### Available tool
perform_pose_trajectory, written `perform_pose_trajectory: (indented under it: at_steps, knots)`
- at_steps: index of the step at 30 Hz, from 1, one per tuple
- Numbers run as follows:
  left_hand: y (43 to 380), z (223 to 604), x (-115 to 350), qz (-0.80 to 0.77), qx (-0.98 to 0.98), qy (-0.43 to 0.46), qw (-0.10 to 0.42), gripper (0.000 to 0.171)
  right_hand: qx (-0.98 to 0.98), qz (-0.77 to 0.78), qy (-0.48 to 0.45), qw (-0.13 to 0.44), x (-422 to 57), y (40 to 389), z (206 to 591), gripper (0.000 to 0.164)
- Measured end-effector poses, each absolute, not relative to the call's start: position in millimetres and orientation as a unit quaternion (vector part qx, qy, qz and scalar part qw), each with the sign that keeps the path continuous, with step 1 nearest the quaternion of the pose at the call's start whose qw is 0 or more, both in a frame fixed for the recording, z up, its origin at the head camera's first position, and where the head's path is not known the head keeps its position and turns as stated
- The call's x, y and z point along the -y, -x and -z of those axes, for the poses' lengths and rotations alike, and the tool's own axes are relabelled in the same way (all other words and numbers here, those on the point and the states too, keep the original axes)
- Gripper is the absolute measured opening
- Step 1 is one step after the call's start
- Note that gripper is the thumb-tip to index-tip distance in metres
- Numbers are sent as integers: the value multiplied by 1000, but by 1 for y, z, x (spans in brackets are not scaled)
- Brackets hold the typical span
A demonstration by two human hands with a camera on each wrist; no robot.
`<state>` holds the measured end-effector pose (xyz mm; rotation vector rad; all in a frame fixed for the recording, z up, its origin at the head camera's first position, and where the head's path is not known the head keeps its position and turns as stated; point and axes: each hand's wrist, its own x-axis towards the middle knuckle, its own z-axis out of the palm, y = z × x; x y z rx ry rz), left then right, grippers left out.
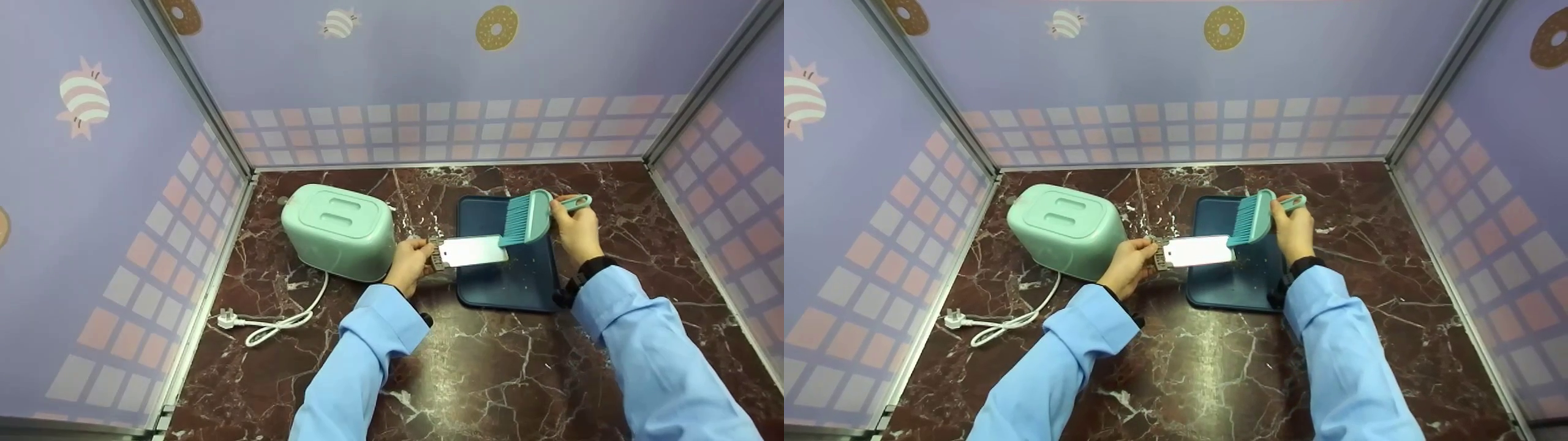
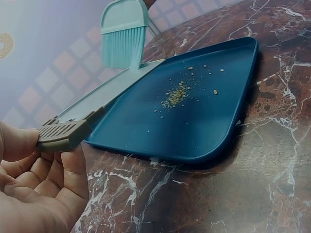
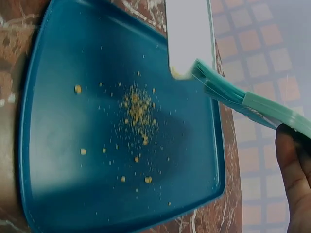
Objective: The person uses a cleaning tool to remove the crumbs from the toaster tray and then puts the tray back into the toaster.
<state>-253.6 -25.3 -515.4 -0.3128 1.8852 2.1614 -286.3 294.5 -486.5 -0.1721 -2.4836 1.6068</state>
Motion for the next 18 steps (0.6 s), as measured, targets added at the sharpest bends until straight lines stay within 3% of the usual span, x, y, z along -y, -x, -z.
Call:
perform_pose_trajectory:
  at_steps: [12,18]
  knots:
    - [252,514,31,-734,-657,119,128,38,828,-539,101,115,-300,286,485,50]
    - [252,513,32,-738,-653,116,123,34,814,-547,130,144,-297,287,480,47]
